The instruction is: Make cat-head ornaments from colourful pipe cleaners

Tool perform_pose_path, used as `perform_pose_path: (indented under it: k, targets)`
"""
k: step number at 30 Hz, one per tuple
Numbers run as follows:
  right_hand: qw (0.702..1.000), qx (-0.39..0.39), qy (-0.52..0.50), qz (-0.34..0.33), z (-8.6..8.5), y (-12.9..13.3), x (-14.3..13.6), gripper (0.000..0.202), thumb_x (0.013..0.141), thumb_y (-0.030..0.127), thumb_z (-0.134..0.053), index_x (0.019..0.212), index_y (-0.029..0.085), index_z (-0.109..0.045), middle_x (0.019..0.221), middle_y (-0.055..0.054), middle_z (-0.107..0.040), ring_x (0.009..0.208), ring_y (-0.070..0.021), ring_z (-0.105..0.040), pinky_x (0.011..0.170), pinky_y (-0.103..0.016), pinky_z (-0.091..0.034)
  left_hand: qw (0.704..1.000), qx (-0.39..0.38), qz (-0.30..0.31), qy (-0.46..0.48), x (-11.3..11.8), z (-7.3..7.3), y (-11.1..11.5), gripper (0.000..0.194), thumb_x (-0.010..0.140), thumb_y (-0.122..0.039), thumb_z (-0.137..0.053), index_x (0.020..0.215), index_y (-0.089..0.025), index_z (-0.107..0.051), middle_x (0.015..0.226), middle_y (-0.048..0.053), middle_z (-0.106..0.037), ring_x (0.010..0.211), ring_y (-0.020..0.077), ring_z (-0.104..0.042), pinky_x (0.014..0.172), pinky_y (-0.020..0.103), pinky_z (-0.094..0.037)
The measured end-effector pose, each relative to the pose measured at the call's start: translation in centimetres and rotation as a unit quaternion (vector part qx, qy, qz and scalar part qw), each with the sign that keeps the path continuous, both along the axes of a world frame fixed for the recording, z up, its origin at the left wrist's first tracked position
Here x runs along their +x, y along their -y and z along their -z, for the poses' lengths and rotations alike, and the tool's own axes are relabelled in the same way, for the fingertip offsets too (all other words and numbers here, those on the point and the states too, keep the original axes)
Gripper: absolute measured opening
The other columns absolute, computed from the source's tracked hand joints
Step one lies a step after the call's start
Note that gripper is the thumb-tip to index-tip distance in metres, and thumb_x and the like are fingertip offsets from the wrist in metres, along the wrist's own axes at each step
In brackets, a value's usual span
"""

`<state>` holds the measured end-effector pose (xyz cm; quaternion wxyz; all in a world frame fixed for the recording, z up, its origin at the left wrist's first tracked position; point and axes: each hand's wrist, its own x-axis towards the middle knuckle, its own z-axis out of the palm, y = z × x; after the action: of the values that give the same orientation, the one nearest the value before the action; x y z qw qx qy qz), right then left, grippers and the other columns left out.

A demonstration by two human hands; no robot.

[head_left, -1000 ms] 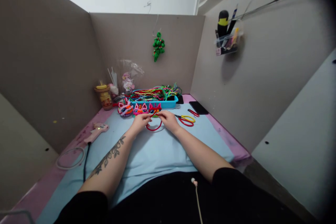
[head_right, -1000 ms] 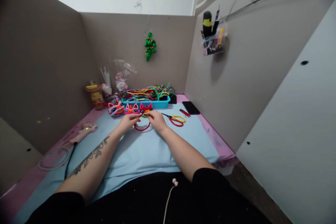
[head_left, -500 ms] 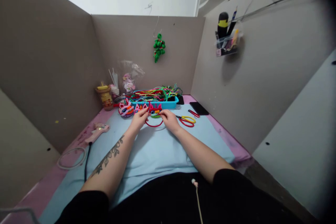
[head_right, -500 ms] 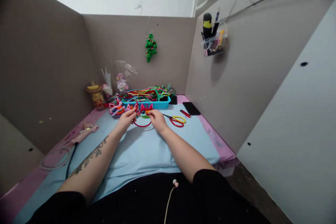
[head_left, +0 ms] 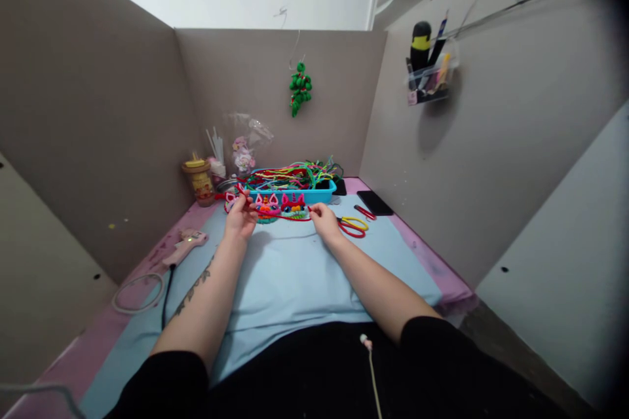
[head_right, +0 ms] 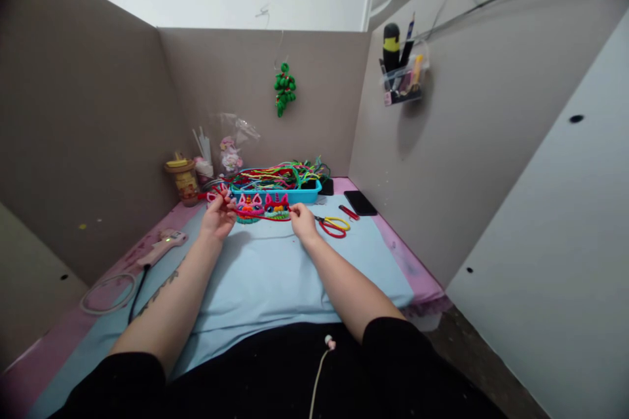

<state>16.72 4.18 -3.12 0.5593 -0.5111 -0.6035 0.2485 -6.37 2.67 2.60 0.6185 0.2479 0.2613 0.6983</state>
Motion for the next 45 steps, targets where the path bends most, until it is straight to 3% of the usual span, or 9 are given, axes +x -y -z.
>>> perform_pose_path:
  k: [3, 8, 14, 22, 29, 32, 35, 40, 45]
  targets:
    - [0.999, 0.035, 0.022, 0.024, -0.3, 0.4, 0.0, 0.008, 0.071, 0.021, -0.047, 0.073, 0.019, -0.054, 0.067, 0.000, -0.057, 0.064, -0.0168, -0.052, 0.064, -0.029, -0.041, 0.985, 0.013, -0.005, -0.170, 0.8, 0.5, 0.3, 0.022, 0.063, -0.028, -0.074, 0.078, -0.015, -0.065, 0.057, -0.004, -0.056, 0.047, 0.0048, -0.048, 0.041, 0.015, -0.032]
    - [0.969, 0.211, 0.120, -0.045, -1.3, 1.7, -0.5, 0.013, 0.079, 0.018, -0.045, 0.079, 0.019, -0.058, 0.080, -0.005, -0.060, 0.078, -0.0191, -0.054, 0.074, -0.032, -0.043, 0.873, 0.086, -0.001, -0.481, 3.0, 1.0, 1.7, 0.030, 0.060, -0.039, -0.072, 0.072, -0.012, -0.068, 0.056, 0.000, -0.058, 0.049, 0.0092, -0.049, 0.045, 0.020, -0.036]
    - [0.925, 0.294, 0.220, -0.095, -1.9, 2.7, -0.9, 0.018, 0.085, 0.015, -0.044, 0.087, 0.020, -0.061, 0.084, -0.007, -0.061, 0.084, -0.0207, -0.052, 0.079, -0.036, -0.042, 0.800, 0.145, 0.019, -0.582, 3.9, 0.7, 2.9, 0.027, 0.065, -0.038, -0.063, 0.069, -0.012, -0.068, 0.058, 0.002, -0.060, 0.050, 0.0107, -0.050, 0.050, 0.022, -0.040]
    - [0.920, 0.288, 0.246, -0.105, -1.7, 2.8, -1.1, 0.012, 0.086, 0.019, -0.048, 0.085, 0.020, -0.061, 0.081, -0.006, -0.061, 0.081, -0.0202, -0.052, 0.077, -0.034, -0.042, 0.730, 0.174, -0.019, -0.660, 3.8, 1.0, 2.8, 0.025, 0.068, -0.035, -0.056, 0.065, -0.012, -0.066, 0.058, 0.002, -0.060, 0.055, 0.0118, -0.050, 0.053, 0.022, -0.038]
    - [0.937, 0.252, 0.215, -0.107, -1.4, 2.4, -0.9, 0.016, 0.084, 0.022, -0.052, 0.097, 0.019, -0.061, 0.086, -0.007, -0.062, 0.082, -0.0201, -0.053, 0.078, -0.034, -0.042, 0.726, 0.196, -0.007, -0.659, 3.6, 1.5, 2.3, 0.022, 0.068, -0.032, -0.058, 0.068, -0.014, -0.070, 0.063, 0.002, -0.064, 0.058, 0.0137, -0.052, 0.056, 0.024, -0.039]
    - [0.935, 0.239, 0.227, -0.130, -1.4, 2.4, -0.9, 0.014, 0.084, 0.022, -0.051, 0.088, 0.021, -0.064, 0.083, -0.006, -0.063, 0.084, -0.0199, -0.053, 0.080, -0.035, -0.041, 0.728, 0.208, -0.003, -0.653, 3.7, 1.5, 2.4, 0.019, 0.068, -0.032, -0.060, 0.067, -0.016, -0.070, 0.062, 0.002, -0.064, 0.059, 0.0141, -0.052, 0.057, 0.024, -0.039]
    - [0.953, 0.205, 0.184, -0.126, -1.4, 2.4, -1.1, 0.012, 0.081, 0.023, -0.053, 0.080, 0.020, -0.064, 0.080, -0.005, -0.063, 0.081, -0.0188, -0.054, 0.078, -0.033, -0.042, 0.780, 0.185, -0.015, -0.598, 3.7, 1.4, 2.2, 0.025, 0.070, -0.036, -0.060, 0.078, -0.015, -0.071, 0.069, 0.003, -0.067, 0.062, 0.0148, -0.055, 0.059, 0.024, -0.041]
    - [0.994, 0.060, -0.021, -0.091, -1.5, 1.7, -0.9, 0.015, 0.073, 0.031, -0.054, 0.073, 0.017, -0.060, 0.068, -0.001, -0.060, 0.064, -0.0149, -0.053, 0.064, -0.028, -0.043, 0.899, 0.101, -0.045, -0.425, 2.8, 1.1, 1.3, 0.047, 0.070, -0.052, -0.060, 0.097, -0.014, -0.067, 0.093, 0.010, -0.068, 0.078, 0.0176, -0.060, 0.061, 0.024, -0.043]
    - [0.992, 0.029, -0.118, -0.044, -1.4, 0.9, -0.3, 0.021, 0.067, 0.037, -0.058, 0.071, 0.016, -0.058, 0.064, 0.000, -0.058, 0.059, -0.0139, -0.051, 0.063, -0.028, -0.043, 0.927, 0.033, 0.061, -0.368, 2.4, 1.0, 1.4, 0.051, 0.062, -0.054, -0.068, 0.094, -0.014, -0.067, 0.096, 0.011, -0.067, 0.086, 0.0196, -0.061, 0.062, 0.023, -0.040]
